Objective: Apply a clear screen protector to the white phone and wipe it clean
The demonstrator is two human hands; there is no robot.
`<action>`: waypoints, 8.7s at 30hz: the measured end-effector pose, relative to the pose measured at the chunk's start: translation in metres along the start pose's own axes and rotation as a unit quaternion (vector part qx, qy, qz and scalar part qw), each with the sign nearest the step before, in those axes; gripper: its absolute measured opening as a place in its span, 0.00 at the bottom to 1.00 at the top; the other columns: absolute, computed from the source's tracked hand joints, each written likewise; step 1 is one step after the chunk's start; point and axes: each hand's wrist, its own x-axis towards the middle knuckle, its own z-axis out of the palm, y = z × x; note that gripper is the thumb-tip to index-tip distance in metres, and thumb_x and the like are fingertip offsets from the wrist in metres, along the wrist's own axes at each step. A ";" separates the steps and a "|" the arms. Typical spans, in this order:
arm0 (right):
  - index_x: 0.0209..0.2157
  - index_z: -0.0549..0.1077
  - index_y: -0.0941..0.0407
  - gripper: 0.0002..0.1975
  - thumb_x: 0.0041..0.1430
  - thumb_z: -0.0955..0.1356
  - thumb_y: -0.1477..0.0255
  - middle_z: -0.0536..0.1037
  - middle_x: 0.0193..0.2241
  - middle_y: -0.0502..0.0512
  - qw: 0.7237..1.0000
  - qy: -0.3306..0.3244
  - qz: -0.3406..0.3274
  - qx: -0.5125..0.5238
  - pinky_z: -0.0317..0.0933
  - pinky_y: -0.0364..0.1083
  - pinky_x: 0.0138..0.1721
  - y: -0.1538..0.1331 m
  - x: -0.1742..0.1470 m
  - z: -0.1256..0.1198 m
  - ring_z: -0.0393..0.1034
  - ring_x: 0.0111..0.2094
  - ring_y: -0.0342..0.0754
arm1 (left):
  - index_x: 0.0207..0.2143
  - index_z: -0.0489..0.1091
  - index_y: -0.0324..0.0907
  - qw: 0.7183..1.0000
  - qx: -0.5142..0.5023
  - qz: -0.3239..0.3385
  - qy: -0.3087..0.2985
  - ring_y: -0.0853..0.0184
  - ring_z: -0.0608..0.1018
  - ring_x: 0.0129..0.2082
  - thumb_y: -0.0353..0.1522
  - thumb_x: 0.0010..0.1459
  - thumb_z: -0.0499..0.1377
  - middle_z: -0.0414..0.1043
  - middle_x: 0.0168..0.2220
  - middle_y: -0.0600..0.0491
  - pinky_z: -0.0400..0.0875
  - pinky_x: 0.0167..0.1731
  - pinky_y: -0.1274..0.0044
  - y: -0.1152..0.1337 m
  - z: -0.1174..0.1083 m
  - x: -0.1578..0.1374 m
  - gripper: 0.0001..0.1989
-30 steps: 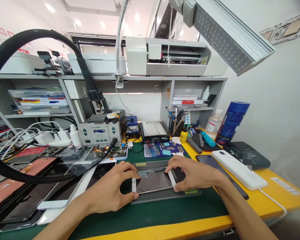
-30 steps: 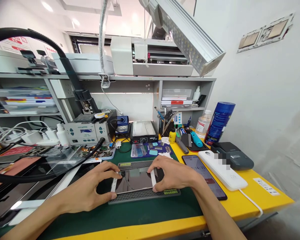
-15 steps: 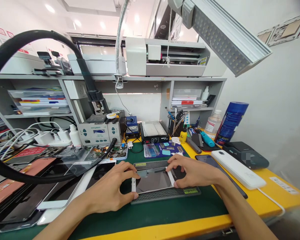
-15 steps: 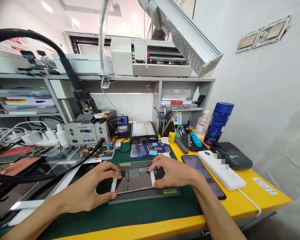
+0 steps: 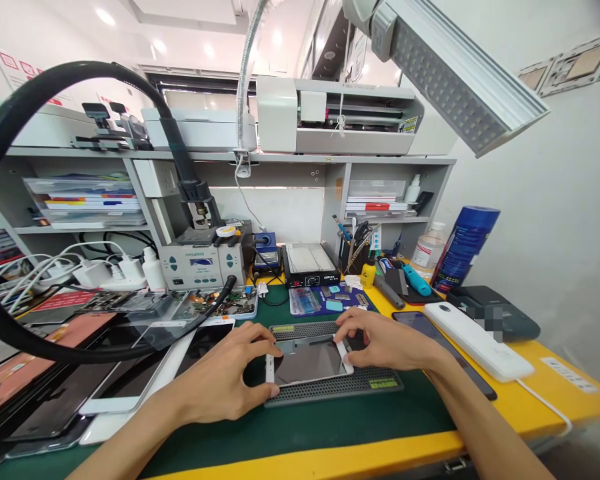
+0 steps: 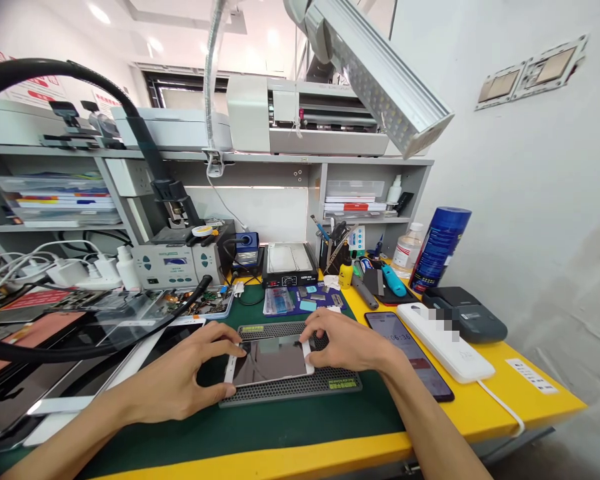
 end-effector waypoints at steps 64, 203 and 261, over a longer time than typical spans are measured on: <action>0.36 0.80 0.52 0.16 0.45 0.75 0.60 0.61 0.62 0.59 0.996 -0.041 -0.045 -0.064 0.56 0.52 0.55 -0.078 0.075 0.034 0.57 0.61 0.60 | 0.54 0.62 0.42 0.986 -0.132 0.015 0.105 0.57 0.71 0.48 0.32 0.48 0.57 0.69 0.49 0.46 0.68 0.47 0.67 -0.040 0.009 -0.005 0.27; 0.44 0.79 0.48 0.19 0.49 0.72 0.59 0.55 0.65 0.57 0.990 -0.047 -0.036 -0.124 0.52 0.55 0.59 -0.087 0.057 0.032 0.51 0.64 0.61 | 0.54 0.63 0.43 0.993 -0.077 0.031 0.081 0.53 0.70 0.52 0.36 0.48 0.56 0.68 0.50 0.45 0.67 0.48 0.68 -0.035 0.006 -0.010 0.28; 0.43 0.80 0.47 0.22 0.47 0.72 0.53 0.56 0.65 0.54 0.990 0.005 0.032 -0.140 0.55 0.57 0.57 -0.046 0.027 0.016 0.53 0.62 0.66 | 0.55 0.61 0.42 0.995 -0.069 0.026 0.070 0.54 0.69 0.54 0.36 0.49 0.56 0.67 0.52 0.46 0.66 0.52 0.67 -0.038 0.009 -0.009 0.29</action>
